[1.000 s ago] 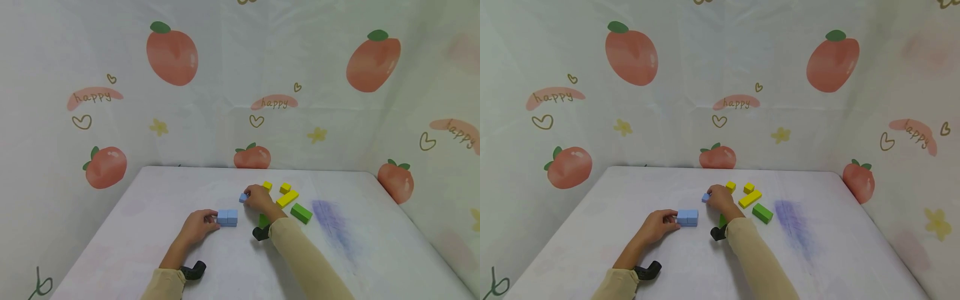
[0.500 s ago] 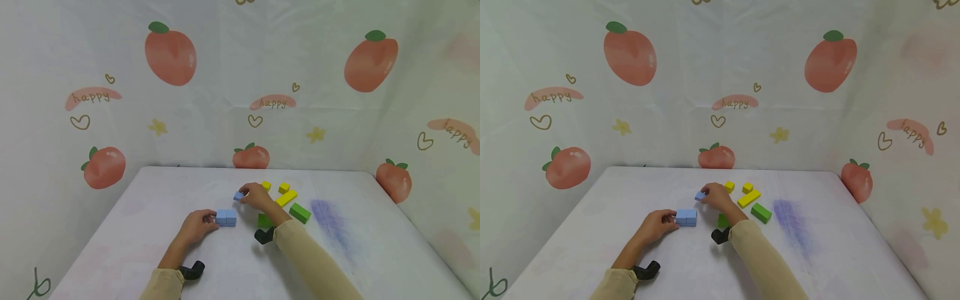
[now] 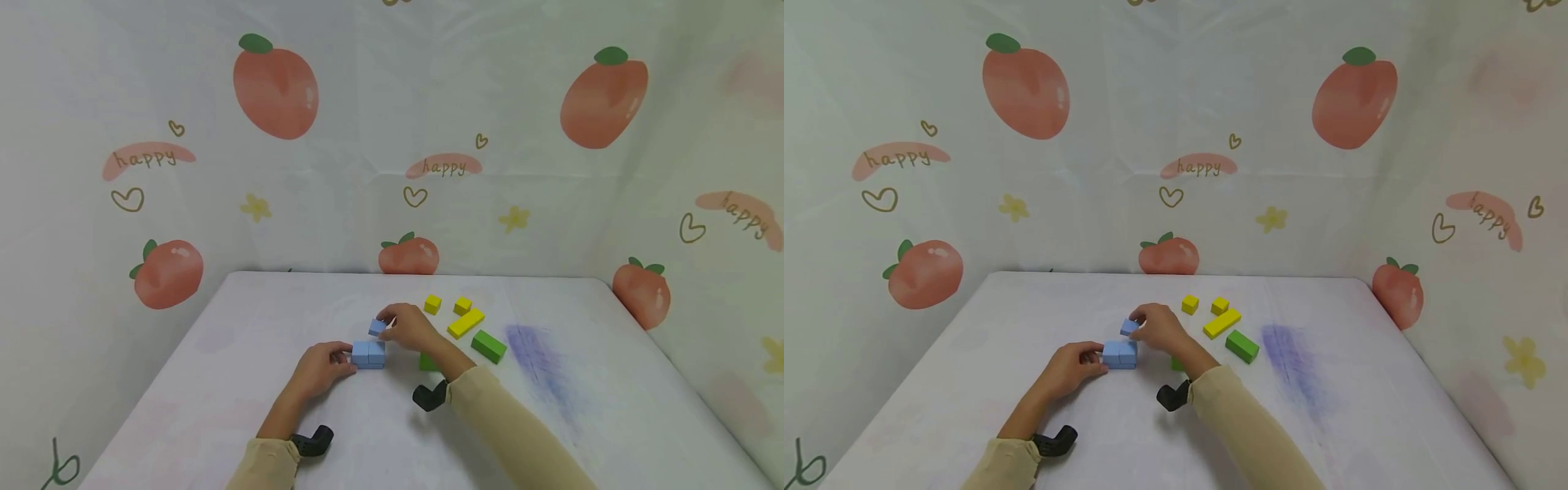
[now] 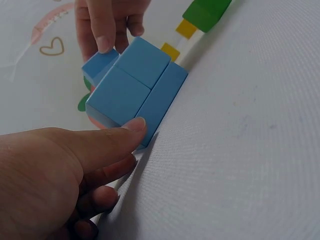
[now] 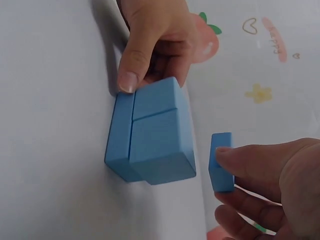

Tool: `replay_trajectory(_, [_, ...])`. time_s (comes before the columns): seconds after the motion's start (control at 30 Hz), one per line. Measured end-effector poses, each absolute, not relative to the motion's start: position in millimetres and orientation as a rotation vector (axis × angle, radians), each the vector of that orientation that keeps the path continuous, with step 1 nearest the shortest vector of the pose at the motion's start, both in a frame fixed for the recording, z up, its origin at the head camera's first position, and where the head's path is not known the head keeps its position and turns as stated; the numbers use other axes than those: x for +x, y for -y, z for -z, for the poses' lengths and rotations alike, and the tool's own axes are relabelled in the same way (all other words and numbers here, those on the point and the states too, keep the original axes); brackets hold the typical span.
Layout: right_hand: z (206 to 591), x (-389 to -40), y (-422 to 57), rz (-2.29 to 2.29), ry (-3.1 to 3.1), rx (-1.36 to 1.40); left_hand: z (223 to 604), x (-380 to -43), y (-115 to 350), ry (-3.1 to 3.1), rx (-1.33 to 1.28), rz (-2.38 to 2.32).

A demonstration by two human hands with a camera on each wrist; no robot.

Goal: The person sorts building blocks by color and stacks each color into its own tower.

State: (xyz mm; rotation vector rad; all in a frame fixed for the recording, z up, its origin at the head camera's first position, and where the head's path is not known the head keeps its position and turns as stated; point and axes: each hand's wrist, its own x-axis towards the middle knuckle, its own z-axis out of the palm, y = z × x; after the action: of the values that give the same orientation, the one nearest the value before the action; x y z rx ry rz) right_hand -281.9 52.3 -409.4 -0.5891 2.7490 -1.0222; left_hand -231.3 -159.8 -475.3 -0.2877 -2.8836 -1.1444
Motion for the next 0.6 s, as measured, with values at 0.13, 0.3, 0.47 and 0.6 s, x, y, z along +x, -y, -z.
replay_trajectory(0.13, [410,-277,-48,1.009,-2.752,-0.605,476,-232,160,2.883,-0.282,1.150])
replay_trajectory(0.3, [410,-273,-45,1.007,-2.748,-0.624,476,-233,160,2.885,-0.281,1.158])
replay_trajectory(0.47, [411,-271,-45,0.984,-2.755,-0.654,476,-233,161,2.887,-0.282,1.160])
replay_trajectory(0.6, [411,-271,-45,0.977,-2.749,-0.667,475,-234,161,2.885,-0.286,1.164])
